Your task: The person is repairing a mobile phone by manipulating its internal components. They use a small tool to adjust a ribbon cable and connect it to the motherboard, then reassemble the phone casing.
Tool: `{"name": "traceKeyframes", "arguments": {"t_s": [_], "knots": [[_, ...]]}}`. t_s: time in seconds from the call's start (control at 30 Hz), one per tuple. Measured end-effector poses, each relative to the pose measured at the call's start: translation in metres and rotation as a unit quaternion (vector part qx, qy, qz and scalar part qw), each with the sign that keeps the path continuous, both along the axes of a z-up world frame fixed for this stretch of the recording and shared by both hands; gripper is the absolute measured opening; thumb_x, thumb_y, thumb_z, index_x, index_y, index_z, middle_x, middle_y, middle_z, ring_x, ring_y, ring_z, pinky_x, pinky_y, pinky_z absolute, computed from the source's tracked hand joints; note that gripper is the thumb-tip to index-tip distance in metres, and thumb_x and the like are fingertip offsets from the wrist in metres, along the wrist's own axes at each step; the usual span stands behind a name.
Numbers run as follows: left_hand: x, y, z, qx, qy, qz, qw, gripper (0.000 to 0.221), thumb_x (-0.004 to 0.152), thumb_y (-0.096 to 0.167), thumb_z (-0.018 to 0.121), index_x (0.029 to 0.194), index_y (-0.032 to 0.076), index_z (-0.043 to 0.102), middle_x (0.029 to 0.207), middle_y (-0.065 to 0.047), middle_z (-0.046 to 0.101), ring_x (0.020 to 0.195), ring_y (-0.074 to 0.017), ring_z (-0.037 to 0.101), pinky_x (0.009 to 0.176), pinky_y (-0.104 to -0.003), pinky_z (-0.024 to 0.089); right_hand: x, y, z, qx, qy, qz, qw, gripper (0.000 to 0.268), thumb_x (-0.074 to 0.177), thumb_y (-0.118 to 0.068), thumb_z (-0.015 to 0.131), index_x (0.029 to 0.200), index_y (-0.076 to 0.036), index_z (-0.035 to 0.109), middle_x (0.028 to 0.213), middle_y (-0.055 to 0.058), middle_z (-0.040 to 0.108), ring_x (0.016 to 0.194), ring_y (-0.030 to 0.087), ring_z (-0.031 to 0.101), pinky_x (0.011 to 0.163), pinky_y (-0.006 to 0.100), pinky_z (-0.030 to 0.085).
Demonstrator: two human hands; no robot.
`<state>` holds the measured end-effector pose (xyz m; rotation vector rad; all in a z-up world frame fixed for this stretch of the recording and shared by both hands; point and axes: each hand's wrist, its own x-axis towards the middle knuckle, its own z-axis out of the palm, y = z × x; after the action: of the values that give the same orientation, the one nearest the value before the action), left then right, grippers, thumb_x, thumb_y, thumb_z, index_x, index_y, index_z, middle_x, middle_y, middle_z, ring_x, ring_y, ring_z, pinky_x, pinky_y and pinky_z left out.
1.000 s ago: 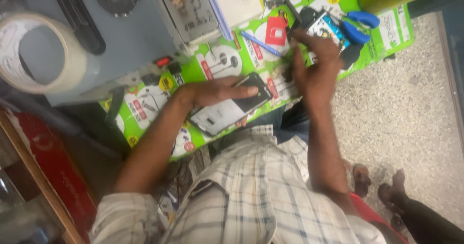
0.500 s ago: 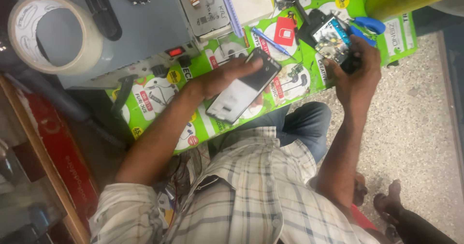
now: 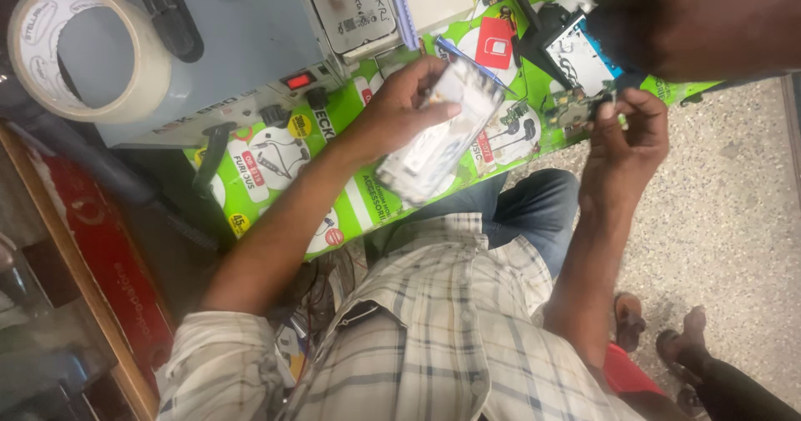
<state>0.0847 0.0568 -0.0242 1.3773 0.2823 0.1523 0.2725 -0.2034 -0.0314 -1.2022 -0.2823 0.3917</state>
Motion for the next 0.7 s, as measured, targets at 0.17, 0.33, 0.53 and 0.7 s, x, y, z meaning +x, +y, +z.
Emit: {"name": "traceKeyframes", "arguments": {"t_s": [0.17, 0.33, 0.53, 0.7], "knots": [[-0.003, -0.004, 0.003, 0.046, -0.004, -0.01, 0.999, 0.036, 0.092, 0.011, 0.079, 0.119, 0.003, 0.055, 0.111, -0.009, 0.069, 0.095, -0.0133, 0.071, 0.079, -0.029, 0.061, -0.041, 0.02, 0.035, 0.028, 0.132, 0.026, 0.991, 0.037, 0.101, 0.006, 0.062, 0.136, -0.007, 0.059, 0.114, 0.003, 0.067, 0.096, 0.009, 0.067, 0.082, 0.023, 0.06], [-0.004, -0.005, 0.006, 0.068, -0.022, -0.015, 0.997, 0.041, 0.089, 0.009, 0.082, 0.117, 0.004, 0.053, 0.106, -0.008, 0.071, 0.095, -0.0107, 0.071, 0.077, -0.026, 0.061, -0.054, 0.031, 0.029, 0.061, 0.173, 0.078, 0.98, 0.029, 0.105, 0.003, 0.065, 0.132, -0.005, 0.06, 0.103, 0.004, 0.068, 0.092, 0.013, 0.07, 0.084, 0.031, 0.065], [-0.002, -0.009, 0.009, 0.076, -0.001, -0.009, 0.997, 0.045, 0.085, 0.008, 0.085, 0.115, 0.004, 0.052, 0.104, -0.008, 0.07, 0.089, -0.0111, 0.073, 0.072, -0.025, 0.061, -0.055, 0.043, 0.011, -0.023, 0.083, 0.117, 0.989, 0.03, 0.102, 0.003, 0.071, 0.13, -0.002, 0.062, 0.095, 0.008, 0.073, 0.075, 0.016, 0.069, 0.069, 0.027, 0.057], [-0.001, -0.01, 0.009, 0.094, -0.033, -0.011, 0.995, 0.046, 0.085, 0.008, 0.087, 0.115, 0.004, 0.052, 0.105, -0.009, 0.071, 0.092, -0.0131, 0.075, 0.073, -0.027, 0.065, -0.06, 0.047, 0.016, -0.13, 0.009, 0.13, 0.983, 0.028, 0.097, 0.005, 0.074, 0.124, 0.0, 0.068, 0.091, 0.008, 0.074, 0.074, 0.014, 0.068, 0.067, 0.026, 0.057]]}}
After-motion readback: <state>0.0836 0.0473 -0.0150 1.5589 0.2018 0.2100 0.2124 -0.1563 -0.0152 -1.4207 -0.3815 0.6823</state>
